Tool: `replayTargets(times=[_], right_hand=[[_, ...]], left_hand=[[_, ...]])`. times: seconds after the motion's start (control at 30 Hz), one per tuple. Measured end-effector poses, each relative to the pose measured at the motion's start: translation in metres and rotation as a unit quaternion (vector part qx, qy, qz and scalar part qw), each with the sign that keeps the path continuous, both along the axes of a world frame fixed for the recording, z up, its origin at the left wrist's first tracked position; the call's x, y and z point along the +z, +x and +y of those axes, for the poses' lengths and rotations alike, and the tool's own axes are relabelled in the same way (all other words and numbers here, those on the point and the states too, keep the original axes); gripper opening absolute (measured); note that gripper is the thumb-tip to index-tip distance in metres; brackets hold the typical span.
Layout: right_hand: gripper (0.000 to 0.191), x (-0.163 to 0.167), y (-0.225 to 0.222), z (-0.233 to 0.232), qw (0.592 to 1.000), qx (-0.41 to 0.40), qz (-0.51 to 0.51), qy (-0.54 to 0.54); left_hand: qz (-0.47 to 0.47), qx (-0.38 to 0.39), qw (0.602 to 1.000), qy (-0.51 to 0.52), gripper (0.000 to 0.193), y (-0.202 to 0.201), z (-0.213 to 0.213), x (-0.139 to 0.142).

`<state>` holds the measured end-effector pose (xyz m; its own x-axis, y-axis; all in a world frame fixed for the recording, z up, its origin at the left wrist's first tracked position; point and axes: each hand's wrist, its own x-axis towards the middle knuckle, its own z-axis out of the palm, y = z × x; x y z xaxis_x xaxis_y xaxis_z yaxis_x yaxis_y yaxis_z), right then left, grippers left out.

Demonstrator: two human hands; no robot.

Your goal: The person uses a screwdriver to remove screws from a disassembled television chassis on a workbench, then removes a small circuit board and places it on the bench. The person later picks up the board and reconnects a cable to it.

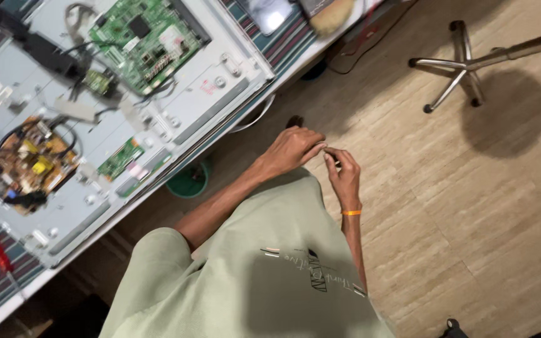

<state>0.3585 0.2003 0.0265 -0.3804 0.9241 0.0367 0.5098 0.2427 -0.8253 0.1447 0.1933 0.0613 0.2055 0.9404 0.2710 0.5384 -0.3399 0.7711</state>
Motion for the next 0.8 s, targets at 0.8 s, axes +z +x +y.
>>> replayTargets(times=[0.8], right_hand=[[0.039, -0.005, 0.057, 0.335, 0.906, 0.369, -0.204, -0.036]], left_hand=[[-0.117, 0.306, 0.875, -0.356, 0.039, 0.038, 0.146, -0.131]])
